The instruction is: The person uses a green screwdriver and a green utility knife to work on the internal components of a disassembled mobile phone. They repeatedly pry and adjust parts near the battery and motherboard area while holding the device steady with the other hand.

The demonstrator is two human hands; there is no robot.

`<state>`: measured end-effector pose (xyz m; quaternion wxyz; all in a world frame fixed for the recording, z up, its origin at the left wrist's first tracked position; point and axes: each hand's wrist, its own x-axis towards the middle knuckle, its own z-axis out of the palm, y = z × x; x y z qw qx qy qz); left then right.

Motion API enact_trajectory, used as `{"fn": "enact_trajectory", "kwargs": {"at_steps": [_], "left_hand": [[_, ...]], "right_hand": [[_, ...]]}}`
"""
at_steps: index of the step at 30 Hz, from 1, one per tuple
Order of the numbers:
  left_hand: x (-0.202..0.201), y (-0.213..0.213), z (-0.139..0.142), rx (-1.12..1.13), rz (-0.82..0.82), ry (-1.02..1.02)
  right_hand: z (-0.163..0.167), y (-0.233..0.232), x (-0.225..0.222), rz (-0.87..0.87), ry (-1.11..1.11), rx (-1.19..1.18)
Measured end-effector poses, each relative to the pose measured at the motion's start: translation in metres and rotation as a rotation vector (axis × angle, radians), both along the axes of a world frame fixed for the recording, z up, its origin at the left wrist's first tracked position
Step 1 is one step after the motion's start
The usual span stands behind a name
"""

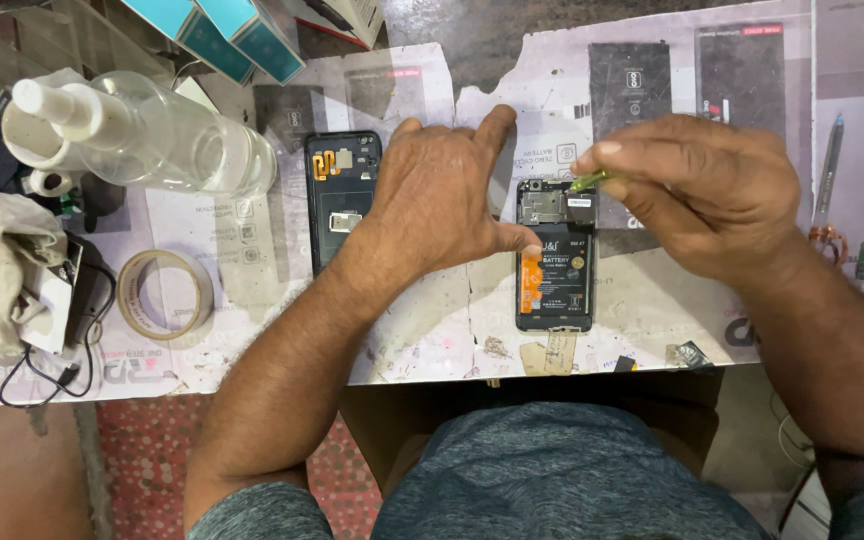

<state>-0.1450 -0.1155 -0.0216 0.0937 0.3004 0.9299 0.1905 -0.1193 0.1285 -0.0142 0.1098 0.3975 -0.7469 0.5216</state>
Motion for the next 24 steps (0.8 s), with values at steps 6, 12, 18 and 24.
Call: {"fn": "enact_trajectory", "kwargs": {"at_steps": [6, 12, 18, 24], "left_hand": [[0.000, -0.001, 0.000, 0.002, -0.001, 0.010], [0.000, -0.002, -0.001, 0.009, 0.003, -0.017], [0.001, -0.003, -0.003, 0.031, -0.004, 0.018], [0.002, -0.005, -0.002, 0.032, -0.008, 0.021]], "right_hand": [[-0.001, 0.000, -0.001, -0.008, 0.031, -0.003], [-0.006, 0.002, -0.001, -0.010, -0.004, -0.008], [-0.010, 0.004, 0.001, -0.034, 0.000, -0.004], [-0.015, 0.004, 0.004, -0.064, -0.084, -0.047]]}}
